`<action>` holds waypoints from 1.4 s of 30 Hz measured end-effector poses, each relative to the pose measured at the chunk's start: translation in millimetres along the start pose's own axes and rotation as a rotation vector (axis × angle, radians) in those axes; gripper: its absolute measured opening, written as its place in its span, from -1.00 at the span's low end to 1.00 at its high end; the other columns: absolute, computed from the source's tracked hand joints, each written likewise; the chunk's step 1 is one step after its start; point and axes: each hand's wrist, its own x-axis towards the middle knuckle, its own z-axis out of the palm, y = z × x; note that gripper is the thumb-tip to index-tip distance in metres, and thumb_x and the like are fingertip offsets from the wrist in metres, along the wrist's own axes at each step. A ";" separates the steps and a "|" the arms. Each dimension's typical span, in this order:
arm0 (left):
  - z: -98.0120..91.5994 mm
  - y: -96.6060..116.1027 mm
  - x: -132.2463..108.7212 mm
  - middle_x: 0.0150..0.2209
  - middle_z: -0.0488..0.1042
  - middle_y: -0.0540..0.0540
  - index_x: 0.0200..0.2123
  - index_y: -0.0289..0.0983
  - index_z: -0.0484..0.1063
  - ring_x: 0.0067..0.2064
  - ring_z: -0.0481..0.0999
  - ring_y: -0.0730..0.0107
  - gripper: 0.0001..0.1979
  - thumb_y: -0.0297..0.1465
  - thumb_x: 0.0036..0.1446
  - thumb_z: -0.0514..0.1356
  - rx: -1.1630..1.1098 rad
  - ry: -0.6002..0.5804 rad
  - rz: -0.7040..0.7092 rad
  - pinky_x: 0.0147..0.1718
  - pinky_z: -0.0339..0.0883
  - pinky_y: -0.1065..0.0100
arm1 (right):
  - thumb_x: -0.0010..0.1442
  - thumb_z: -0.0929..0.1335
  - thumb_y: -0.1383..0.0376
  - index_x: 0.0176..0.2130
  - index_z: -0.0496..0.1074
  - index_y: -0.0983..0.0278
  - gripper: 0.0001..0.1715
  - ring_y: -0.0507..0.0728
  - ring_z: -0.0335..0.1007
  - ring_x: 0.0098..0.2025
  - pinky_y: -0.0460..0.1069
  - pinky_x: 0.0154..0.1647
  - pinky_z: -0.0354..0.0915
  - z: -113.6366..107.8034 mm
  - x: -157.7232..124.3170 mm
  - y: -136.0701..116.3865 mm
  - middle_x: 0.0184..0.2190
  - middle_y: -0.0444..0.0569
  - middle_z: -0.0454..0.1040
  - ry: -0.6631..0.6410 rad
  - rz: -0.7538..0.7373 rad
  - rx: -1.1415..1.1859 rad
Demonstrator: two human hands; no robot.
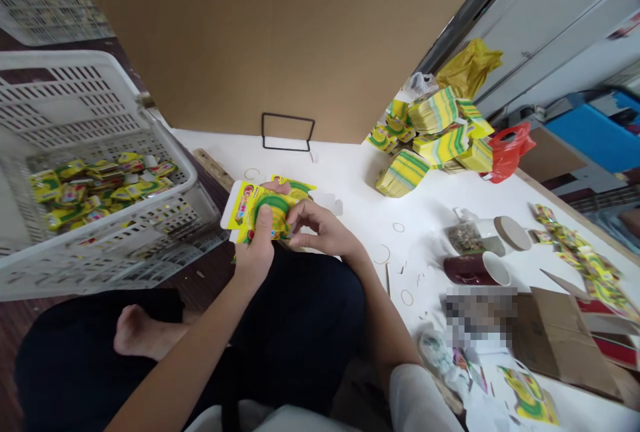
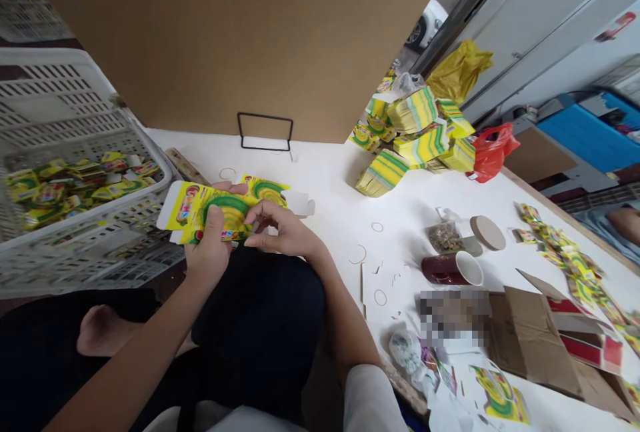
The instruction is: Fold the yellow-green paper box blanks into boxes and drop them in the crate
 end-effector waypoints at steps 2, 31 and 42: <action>-0.6 -4.5 -2.5 -0.08 0.58 -0.17 -0.03 -0.20 0.51 0.14 0.54 0.10 -0.47 0.10 0.22 0.17 0.047 0.051 0.052 0.19 0.42 0.14 | 0.11 0.54 -0.03 -0.18 0.35 0.25 -0.47 0.03 0.37 -0.23 0.01 -0.09 0.40 -1.1 -0.9 1.0 -0.23 -0.09 0.37 -0.041 -0.031 0.061; -22.7 -18.2 0.4 -0.12 0.60 -0.13 -0.08 -0.24 0.52 -0.09 0.62 0.25 -0.59 -0.11 0.13 0.39 -0.056 0.059 -0.009 -0.07 0.54 0.27 | 0.36 0.20 -0.22 0.02 0.54 0.24 -0.29 0.13 0.38 -0.14 0.06 -0.04 0.38 -0.8 -2.3 8.7 -0.22 0.00 0.46 0.161 0.010 -0.252; -6.7 -10.9 4.7 0.26 0.42 -0.24 0.27 -0.08 0.23 0.33 0.38 0.06 -0.22 -0.20 0.05 0.47 -0.172 -0.065 0.084 0.28 0.35 0.06 | 0.23 0.46 -0.03 0.16 0.51 0.15 -0.41 0.13 0.35 -0.09 0.08 0.03 0.34 -1.5 -3.7 5.1 -0.14 0.00 0.45 0.125 -0.073 -0.207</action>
